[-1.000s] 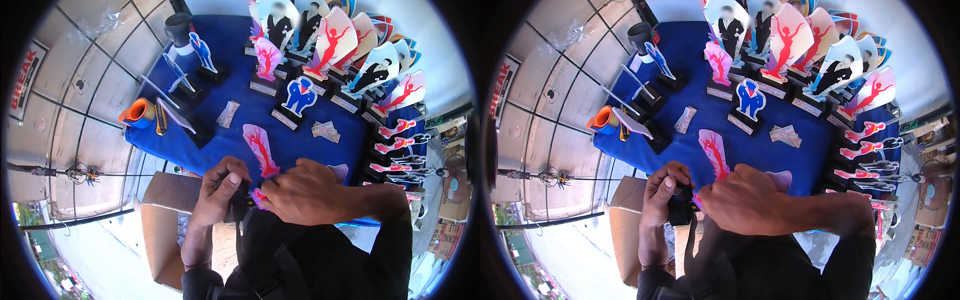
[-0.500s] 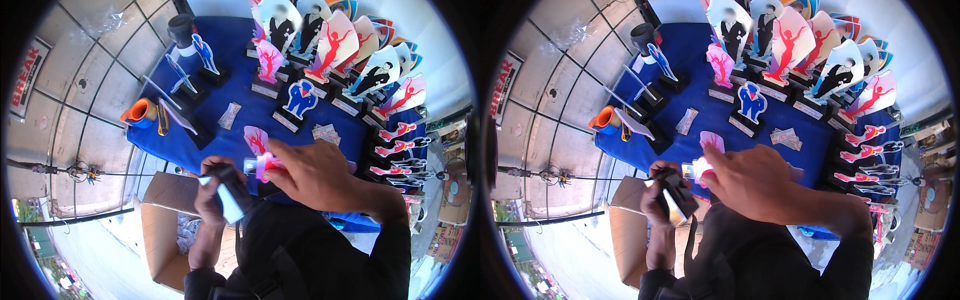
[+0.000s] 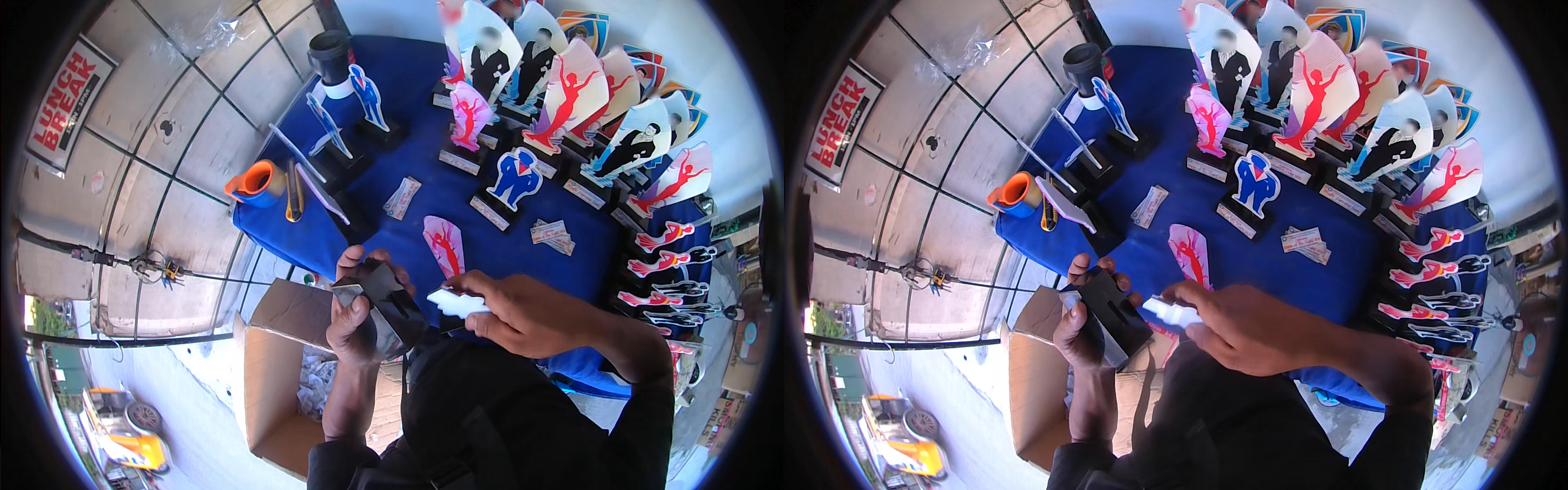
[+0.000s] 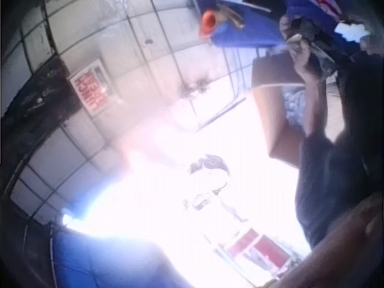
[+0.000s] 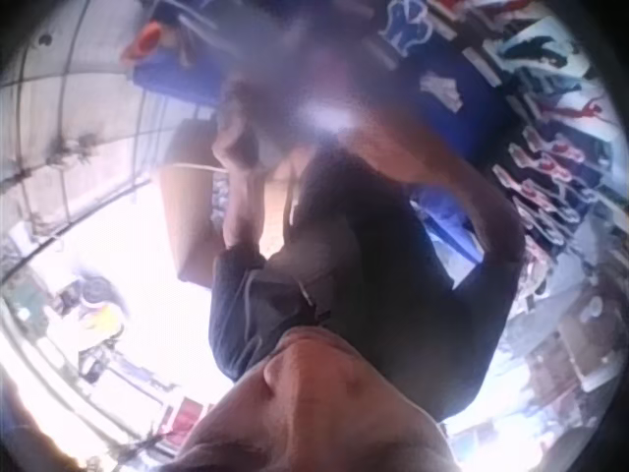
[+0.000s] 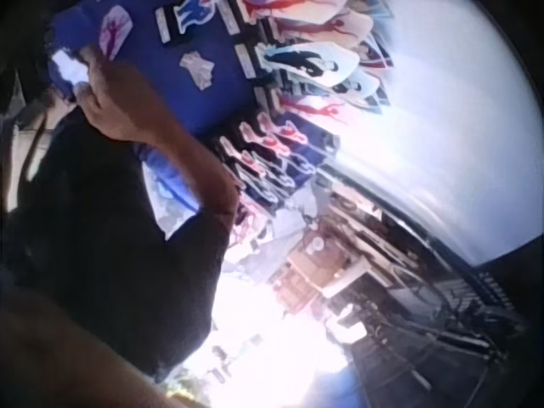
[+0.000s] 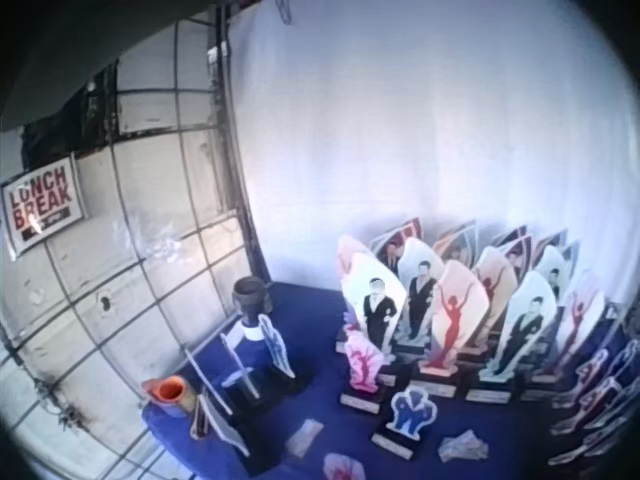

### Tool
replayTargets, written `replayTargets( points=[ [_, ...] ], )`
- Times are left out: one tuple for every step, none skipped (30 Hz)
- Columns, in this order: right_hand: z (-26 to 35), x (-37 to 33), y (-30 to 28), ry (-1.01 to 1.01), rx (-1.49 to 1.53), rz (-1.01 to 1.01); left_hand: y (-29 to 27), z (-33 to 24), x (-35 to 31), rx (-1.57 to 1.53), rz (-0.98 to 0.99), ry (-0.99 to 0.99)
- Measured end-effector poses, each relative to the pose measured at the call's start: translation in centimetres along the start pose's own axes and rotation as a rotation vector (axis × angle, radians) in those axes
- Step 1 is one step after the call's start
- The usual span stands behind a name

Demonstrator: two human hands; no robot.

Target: The person assembles small paper cutouts by attaching printed labels to their bases using a handheld stapler. They handle multiple cutouts one at a time, place labels on the bases, staple them, and set the finished items on a blue table.

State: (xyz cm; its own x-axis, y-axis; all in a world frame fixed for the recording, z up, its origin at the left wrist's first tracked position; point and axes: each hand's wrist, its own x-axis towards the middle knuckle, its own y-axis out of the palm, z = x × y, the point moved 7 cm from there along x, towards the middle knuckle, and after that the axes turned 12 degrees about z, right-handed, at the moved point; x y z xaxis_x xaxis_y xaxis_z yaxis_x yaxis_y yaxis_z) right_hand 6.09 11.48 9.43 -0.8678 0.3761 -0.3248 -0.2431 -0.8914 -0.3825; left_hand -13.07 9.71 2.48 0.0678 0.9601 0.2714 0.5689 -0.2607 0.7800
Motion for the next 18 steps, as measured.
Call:
replayTargets(
  points=[
    [-0.3,0.2,0.2,0.038,0.07,0.026,0.2,0.1,0.0,0.011,-0.003,-0.011],
    [-0.4,0.4,0.5,0.044,0.154,0.045,0.3,0.0,0.0,0.044,0.0,-0.001],
    [-0.7,0.6,0.9,0.074,0.251,0.084,0.5,0.0,0.0,0.071,0.002,-0.001],
    [-0.7,0.8,1.2,0.075,0.247,0.099,0.8,0.0,0.0,0.083,0.018,-0.001],
    [-1.0,1.1,1.5,0.1,0.252,0.133,1.0,-0.2,0.0,0.141,0.035,0.0],
    [-1.0,1.3,1.6,0.098,0.264,0.149,1.4,-0.3,0.0,0.184,0.064,0.0],
    [-0.8,1.6,1.8,0.08,0.199,0.143,1.7,-0.4,0.0,0.21,0.102,0.003],
    [-0.5,1.8,1.7,0.035,0.139,0.117,1.9,-0.6,0.0,0.264,0.102,0.003],
    [-0.4,1.9,1.8,0.029,0.101,0.131,2.1,-0.8,0.0,0.302,0.109,0.006],
    [0.0,1.9,1.6,-0.001,0.047,0.087,2.2,-0.9,0.0,0.336,0.115,0.001],
    [0.1,1.8,1.4,0.008,0.015,0.081,2.4,-1.1,0.0,0.359,0.117,0.003],
    [0.2,1.7,1.4,0.023,0.006,0.072,2.5,-1.2,0.0,0.379,0.117,-0.003],
    [0.5,1.6,1.3,0.028,-0.048,0.057,2.7,-1.3,0.0,0.393,0.122,-0.005],
    [0.7,1.4,1.3,0.039,-0.078,0.038,2.8,-1.3,-0.1,0.424,0.122,-0.014],
    [1.0,1.3,1.3,0.049,-0.107,0.02,3.0,-1.3,-0.1,0.45,0.127,-0.02],
    [1.3,1.2,1.2,0.042,-0.144,-0.005,3.1,-1.3,-0.1,0.473,0.133,-0.024],
    [1.7,1.1,1.1,0.036,-0.182,-0.031,3.2,-1.3,-0.1,0.478,0.131,-0.034],
    [1.8,1.1,1.2,0.049,-0.209,-0.041,3.2,-1.2,-0.1,0.478,0.129,-0.045]
  ],
)
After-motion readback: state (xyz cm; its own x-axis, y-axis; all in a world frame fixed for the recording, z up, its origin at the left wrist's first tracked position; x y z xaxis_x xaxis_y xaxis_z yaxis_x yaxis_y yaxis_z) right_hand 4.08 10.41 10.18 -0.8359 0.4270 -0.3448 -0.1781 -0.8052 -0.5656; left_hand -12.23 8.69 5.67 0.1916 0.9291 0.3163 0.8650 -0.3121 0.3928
